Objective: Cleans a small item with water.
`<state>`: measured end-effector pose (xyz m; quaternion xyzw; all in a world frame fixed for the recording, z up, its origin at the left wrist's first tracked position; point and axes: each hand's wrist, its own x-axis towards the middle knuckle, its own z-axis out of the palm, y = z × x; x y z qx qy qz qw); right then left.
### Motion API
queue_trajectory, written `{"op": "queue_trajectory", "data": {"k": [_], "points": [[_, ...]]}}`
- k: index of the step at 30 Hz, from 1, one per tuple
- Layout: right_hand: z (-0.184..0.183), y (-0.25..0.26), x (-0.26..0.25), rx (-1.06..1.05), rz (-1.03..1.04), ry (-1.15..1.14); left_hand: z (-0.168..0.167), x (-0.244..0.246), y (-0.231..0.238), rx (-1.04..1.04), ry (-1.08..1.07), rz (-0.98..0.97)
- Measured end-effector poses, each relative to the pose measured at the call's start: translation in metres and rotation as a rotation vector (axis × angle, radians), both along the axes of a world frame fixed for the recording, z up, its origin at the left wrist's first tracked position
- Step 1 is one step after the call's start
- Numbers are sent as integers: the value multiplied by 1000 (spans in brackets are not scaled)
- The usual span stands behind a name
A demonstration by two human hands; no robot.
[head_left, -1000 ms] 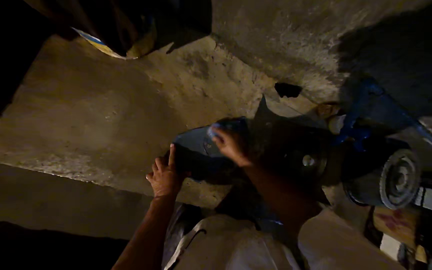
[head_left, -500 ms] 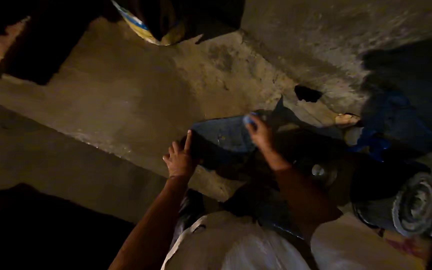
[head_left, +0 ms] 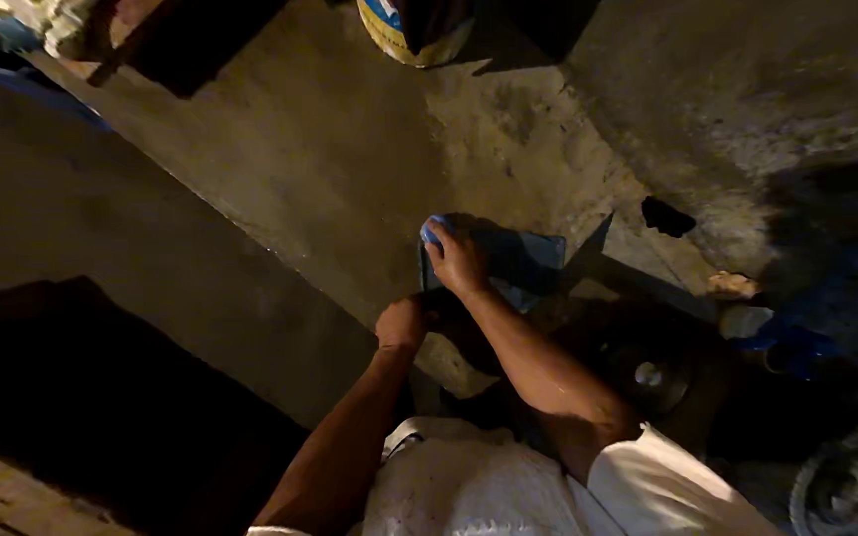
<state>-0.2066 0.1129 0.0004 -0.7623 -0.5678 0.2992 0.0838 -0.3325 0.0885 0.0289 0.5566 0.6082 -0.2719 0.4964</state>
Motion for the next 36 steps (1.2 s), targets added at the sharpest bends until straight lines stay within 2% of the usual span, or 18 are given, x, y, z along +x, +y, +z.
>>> {"op": "queue_trajectory", "data": {"k": [3, 5, 7, 10, 13, 14, 16, 17, 18, 20, 23, 25, 29, 30, 32, 34, 36], "points": [[24, -72, 0, -185, 68, 64, 4, -3, 1, 11, -8, 35], [22, -103, 0, -108, 117, 82, 2, -1, 3, 2, -6, 36], [22, -68, -5, -165, 79, 82, -2, -1, 1, -3, -5, 11], [-1, -3, -13, -30, 23, 23, -4, -3, 2, -6, 12, 13], [13, -17, -5, -91, 27, 27, -1, -2, -3, 22, -8, 37], [20, -36, -2, -155, 51, 50, -2, -2, -1, 34, -8, 38], [25, -90, -2, -135, 86, 88, -1, -3, -2, 32, 6, 20], [27, -100, 0, -121, 105, 89, -2, -1, -1, 32, 14, 12], [31, -94, 0, -152, 121, 81, -1, 1, 0, 31, 17, 3], [32, -45, -7, -236, 87, 79, 0, 0, 2, 21, 3, -3], [6, 5, -20, -52, 11, 24, -3, -3, -2, 22, -18, 13], [7, -6, -15, -25, 16, 28, -1, -2, -3, 38, -23, 21], [25, -91, 1, -127, 117, 83, 1, -4, -2, 47, -33, 24], [27, -90, 1, -147, 133, 73, 1, -3, -3, 45, -40, 25], [24, -51, -6, -210, 135, 62, 0, -3, 0, 43, -33, 18], [8, -14, -16, -155, 128, 32, -4, -5, 0, 59, -31, 33], [1, -16, -17, -77, 108, 24, -8, -5, -10, 78, -36, 40]]}}
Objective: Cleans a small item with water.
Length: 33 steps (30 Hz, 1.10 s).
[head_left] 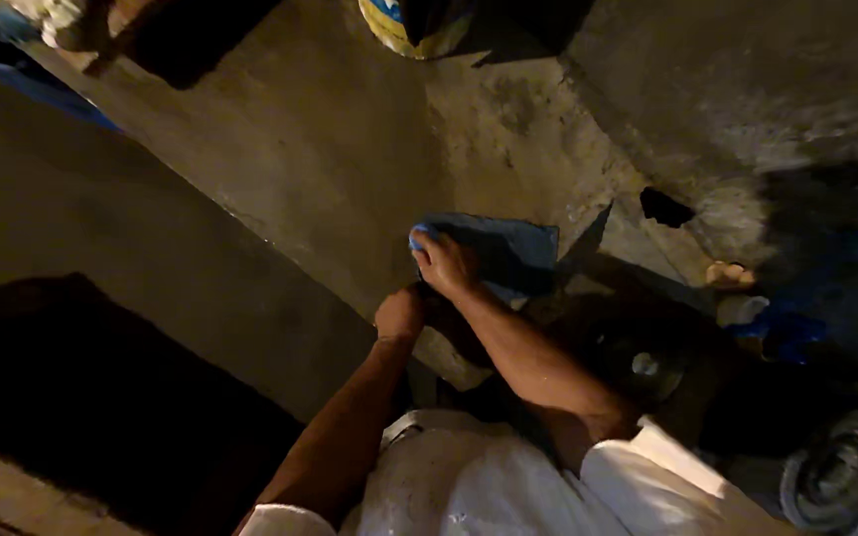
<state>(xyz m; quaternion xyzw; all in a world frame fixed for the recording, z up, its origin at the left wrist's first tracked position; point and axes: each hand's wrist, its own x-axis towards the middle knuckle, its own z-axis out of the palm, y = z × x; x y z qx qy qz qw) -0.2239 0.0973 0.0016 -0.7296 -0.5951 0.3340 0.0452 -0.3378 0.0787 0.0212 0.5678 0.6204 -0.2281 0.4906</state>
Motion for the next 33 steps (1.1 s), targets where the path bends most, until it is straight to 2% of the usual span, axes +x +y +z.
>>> {"op": "queue_trajectory", "data": {"k": [2, 6, 8, 12, 14, 15, 17, 18, 21, 23, 26, 28, 29, 31, 32, 33], "points": [[7, -22, 11, 6, 5, 14, -1, 4, 0, 15, -2, 15], [23, -79, 22, -111, 51, 49, -1, 3, 4, -12, 7, 33], [25, -55, 13, -148, 45, 31, -1, 4, 6, -32, 22, 19], [-7, 11, -10, 98, -13, 37, -3, 3, 4, -36, 45, 4], [-4, 19, 5, 72, -60, 179, -3, 5, 4, -20, 3, 8], [-3, 22, 19, 61, -122, 329, -4, 3, 5, -12, -37, 33], [-4, 12, 45, 114, -345, 628, -6, -7, 5, 35, -128, 157], [-3, 4, 59, 166, -441, 665, -3, -9, 10, 81, -164, 243], [6, -22, 81, 312, -603, 606, -2, -6, 28, 245, -195, 431], [11, -23, 73, 359, -627, 561, -6, 3, 43, 257, -128, 372], [10, -4, 30, 352, -470, 435, -7, 11, 56, 214, 12, 152], [6, 3, -4, 241, -274, 229, -5, 6, 55, 197, 60, 79], [0, 3, -14, 251, -176, 115, -4, 4, 54, 193, 73, 69], [2, 4, 3, 94, -73, 54, -3, 3, 53, 183, 68, 85], [3, 0, 29, 26, -81, 41, -3, 3, 54, 169, 51, 101], [-2, -8, 62, 46, -138, 8, -4, 5, 57, 161, 28, 122]]}}
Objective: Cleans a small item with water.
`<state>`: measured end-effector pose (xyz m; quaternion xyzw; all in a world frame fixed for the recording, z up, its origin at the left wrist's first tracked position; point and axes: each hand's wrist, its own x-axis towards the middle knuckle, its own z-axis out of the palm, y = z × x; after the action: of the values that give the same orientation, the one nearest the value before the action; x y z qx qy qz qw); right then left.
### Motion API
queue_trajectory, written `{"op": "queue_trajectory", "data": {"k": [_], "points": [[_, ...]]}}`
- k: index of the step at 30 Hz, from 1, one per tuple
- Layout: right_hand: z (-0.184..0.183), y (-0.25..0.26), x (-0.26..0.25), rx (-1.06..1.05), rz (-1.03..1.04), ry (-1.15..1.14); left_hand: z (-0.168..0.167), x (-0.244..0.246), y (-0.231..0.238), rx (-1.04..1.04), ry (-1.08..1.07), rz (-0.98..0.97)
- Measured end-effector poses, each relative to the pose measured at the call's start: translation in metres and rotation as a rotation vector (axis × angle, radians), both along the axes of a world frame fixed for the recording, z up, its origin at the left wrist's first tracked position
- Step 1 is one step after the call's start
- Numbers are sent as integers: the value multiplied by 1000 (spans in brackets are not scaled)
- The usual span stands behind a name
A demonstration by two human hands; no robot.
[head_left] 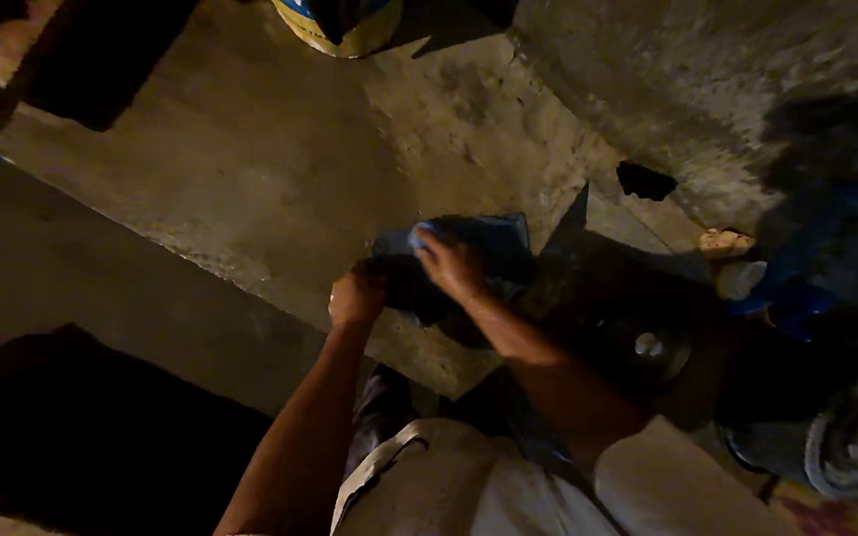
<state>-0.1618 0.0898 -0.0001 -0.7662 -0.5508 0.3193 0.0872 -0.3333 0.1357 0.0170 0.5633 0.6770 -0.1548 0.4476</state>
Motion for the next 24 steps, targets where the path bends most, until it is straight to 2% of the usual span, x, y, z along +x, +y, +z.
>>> {"op": "queue_trajectory", "data": {"k": [3, 5, 6, 8, 10, 11, 12, 14, 16, 18, 19, 21, 24], "points": [[-13, -35, 96, 102, -240, -127, -3, -5, 3, -17, -22, 26], [-1, -33, 120, 56, -389, -188, -2, -4, 3, -16, -38, 23], [12, -23, 109, 43, -440, -151, -2, -4, 3, -14, -50, 25], [35, 6, 45, 79, -399, 64, -3, -6, 4, 2, -63, 31], [32, 19, -31, 25, -167, 188, -4, -9, -1, 12, -53, 4], [21, 19, -48, 15, -35, 159, -4, -9, -2, 23, -50, -16], [10, 21, -44, 36, 36, 119, -4, -8, 2, 34, -57, -27], [-5, 9, 14, 51, -45, 27, -3, -7, 1, 33, -64, -29], [-13, -19, 93, 99, -243, -83, -4, -9, -3, 32, -55, -38], [-1, -30, 145, 64, -461, -184, -2, -7, -1, 30, -59, -34], [12, -27, 148, 49, -546, -177, -1, -6, -1, 35, -63, -29], [38, -10, 94, 112, -549, -7, 0, -3, -1, 65, -73, -21], [37, -24, -50, 100, -216, 201, -2, -8, -8, 67, -54, -61]]}}
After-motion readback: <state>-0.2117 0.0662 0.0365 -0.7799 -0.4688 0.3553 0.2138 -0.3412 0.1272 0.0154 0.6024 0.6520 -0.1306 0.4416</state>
